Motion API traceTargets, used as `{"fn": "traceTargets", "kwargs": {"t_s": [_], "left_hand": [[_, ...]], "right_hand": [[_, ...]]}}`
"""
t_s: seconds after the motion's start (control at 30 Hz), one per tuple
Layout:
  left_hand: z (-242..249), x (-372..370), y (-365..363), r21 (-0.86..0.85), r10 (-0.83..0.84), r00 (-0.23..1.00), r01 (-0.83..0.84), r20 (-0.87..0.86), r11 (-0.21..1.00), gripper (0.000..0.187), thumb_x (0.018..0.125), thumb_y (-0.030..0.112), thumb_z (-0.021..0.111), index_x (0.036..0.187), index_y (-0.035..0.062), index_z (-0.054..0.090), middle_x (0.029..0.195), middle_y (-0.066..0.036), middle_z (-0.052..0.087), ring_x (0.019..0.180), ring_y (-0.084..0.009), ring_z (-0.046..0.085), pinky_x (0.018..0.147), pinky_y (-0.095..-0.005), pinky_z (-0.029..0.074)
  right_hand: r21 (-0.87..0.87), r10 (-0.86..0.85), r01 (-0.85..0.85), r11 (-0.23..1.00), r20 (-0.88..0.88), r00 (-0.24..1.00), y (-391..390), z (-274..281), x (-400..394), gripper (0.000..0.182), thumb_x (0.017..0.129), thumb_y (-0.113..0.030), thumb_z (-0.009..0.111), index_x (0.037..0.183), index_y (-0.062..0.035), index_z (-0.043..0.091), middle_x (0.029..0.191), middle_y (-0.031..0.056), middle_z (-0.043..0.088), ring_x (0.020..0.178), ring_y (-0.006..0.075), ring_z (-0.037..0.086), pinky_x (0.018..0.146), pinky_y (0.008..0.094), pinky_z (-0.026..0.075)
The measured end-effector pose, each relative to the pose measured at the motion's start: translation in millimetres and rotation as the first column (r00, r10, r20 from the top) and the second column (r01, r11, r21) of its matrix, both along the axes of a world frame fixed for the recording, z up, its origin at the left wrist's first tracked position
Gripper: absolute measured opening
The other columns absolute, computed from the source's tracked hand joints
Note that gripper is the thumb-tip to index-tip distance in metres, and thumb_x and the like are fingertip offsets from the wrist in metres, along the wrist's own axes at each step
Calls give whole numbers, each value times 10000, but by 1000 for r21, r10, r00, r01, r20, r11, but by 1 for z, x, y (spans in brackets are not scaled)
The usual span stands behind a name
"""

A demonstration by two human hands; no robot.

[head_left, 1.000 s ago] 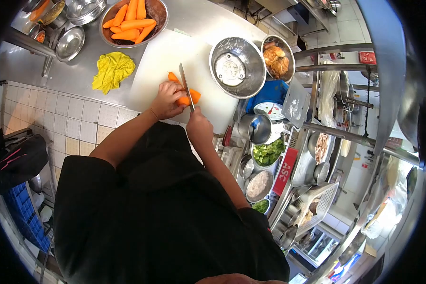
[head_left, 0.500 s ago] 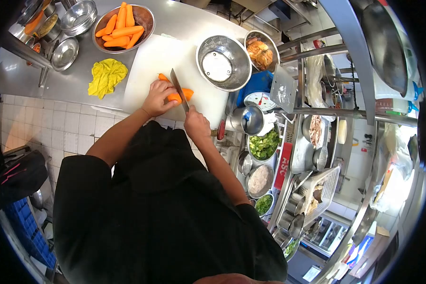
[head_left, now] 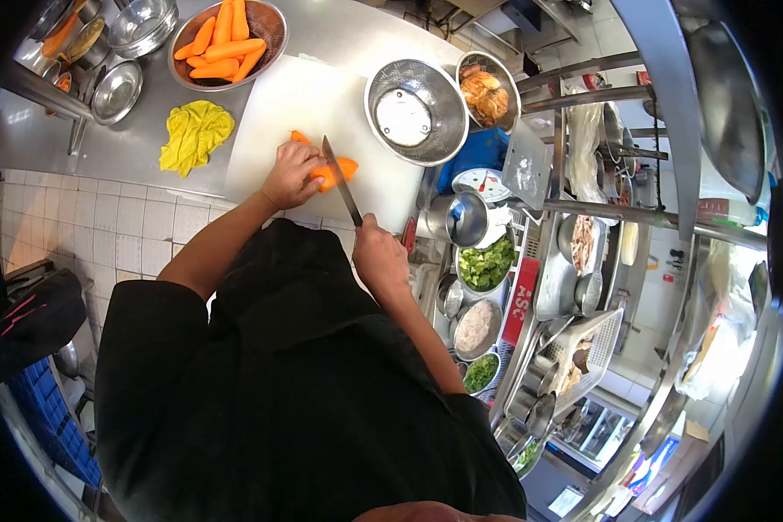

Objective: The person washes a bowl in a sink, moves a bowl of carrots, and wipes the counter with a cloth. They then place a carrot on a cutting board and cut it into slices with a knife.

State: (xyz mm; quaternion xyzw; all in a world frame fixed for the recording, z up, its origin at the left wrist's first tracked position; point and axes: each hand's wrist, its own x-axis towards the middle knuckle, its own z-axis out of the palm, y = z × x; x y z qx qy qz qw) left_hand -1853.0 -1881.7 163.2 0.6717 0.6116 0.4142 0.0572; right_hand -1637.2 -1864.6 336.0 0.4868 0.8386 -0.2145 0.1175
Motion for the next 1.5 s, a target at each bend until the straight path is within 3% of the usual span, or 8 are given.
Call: {"fn": "traceTargets", "kwargs": {"t_s": [0.13, 0.23, 0.33, 0.47, 0.8, 0.93, 1.17, 1.5], "left_hand": [[-2, 0, 0, 4, 8, 1000, -8, -5, 1000, 356, 899, 381, 582, 1089, 83, 627, 1151, -109, 558, 1122, -330, 488, 1010, -504, 298], [-1, -1, 0, -6, 5, 1000, -5, 8, 1000, 357, 893, 379, 590, 1087, 82, 629, 1146, -112, 563, 1121, -329, 494, 1012, -505, 300], [0, 0, -1, -17, 8, 1000, -8, 10, 1000, 344, 875, 359, 612, 1080, 84, 631, 1140, -114, 567, 1118, -327, 500, 1014, -503, 303], [-1, 0, 1, 21, 9, 1000, -9, 14, 1000, 325, 846, 323, 646, 1069, 87, 632, 1132, -115, 570, 1117, -326, 503, 1012, -502, 306], [-2, 0, 0, 19, 4, 1000, -4, 4, 1000, 339, 848, 327, 652, 1093, 94, 625, 1119, -112, 557, 1109, -330, 500, 990, -499, 312], [1, -3, 0, 13, 3, 1000, -3, 16, 1000, 338, 853, 333, 648, 1092, 94, 629, 1131, -118, 558, 1112, -334, 497, 992, -501, 310], [-6, -2, 0, 6, 9, 1000, -9, 20, 1000, 331, 832, 305, 675, 1078, 89, 630, 1141, -124, 567, 1129, -335, 499, 1007, -502, 307], [-1, -1, 0, 24, 11, 1000, -11, 16, 1000, 338, 819, 314, 674, 1074, 97, 629, 1121, -109, 570, 1110, -330, 511, 997, -504, 313]], "right_hand": [[-37, -19, 19, 999, 0, 1000, 2, -11, 7, 205, 995, -208, 484, 1004, -3, 491, 833, 284, 675, 841, 488, 657, 772, 592, 484], [-34, 2, -2, 999, 0, 1000, 8, -24, -4, 151, 973, -134, 459, 1010, -2, 522, 833, 249, 690, 814, 446, 678, 774, 553, 511], [16, 8, -6, 1000, -117, 993, 22, -88, -19, 161, 979, -158, 470, 1004, -8, 523, 814, 248, 685, 799, 444, 677, 762, 553, 514], [11, -29, 30, 999, -105, 994, 26, -98, -28, 164, 982, -178, 487, 990, -17, 519, 828, 252, 684, 801, 443, 677, 755, 556, 513], [-33, -4, 4, 999, -7, 1000, 3, -5, -5, 188, 994, -196, 475, 998, -11, 508, 854, 262, 685, 812, 448, 678, 732, 553, 520], [-27, -24, 25, 999, 31, 999, 0, -21, -3, 178, 990, -186, 474, 1000, -12, 511, 826, 253, 686, 794, 437, 681, 731, 557, 518], [17, -45, 48, 999, -128, 991, 23, -103, -39, 188, 989, -196, 479, 1023, -13, 505, 801, 260, 675, 783, 456, 671, 723, 563, 513], [-33, -45, 45, 998, 15, 999, 1, -13, -16, 186, 995, -197, 472, 1028, -16, 504, 829, 247, 687, 795, 440, 678, 728, 562, 512]]}}
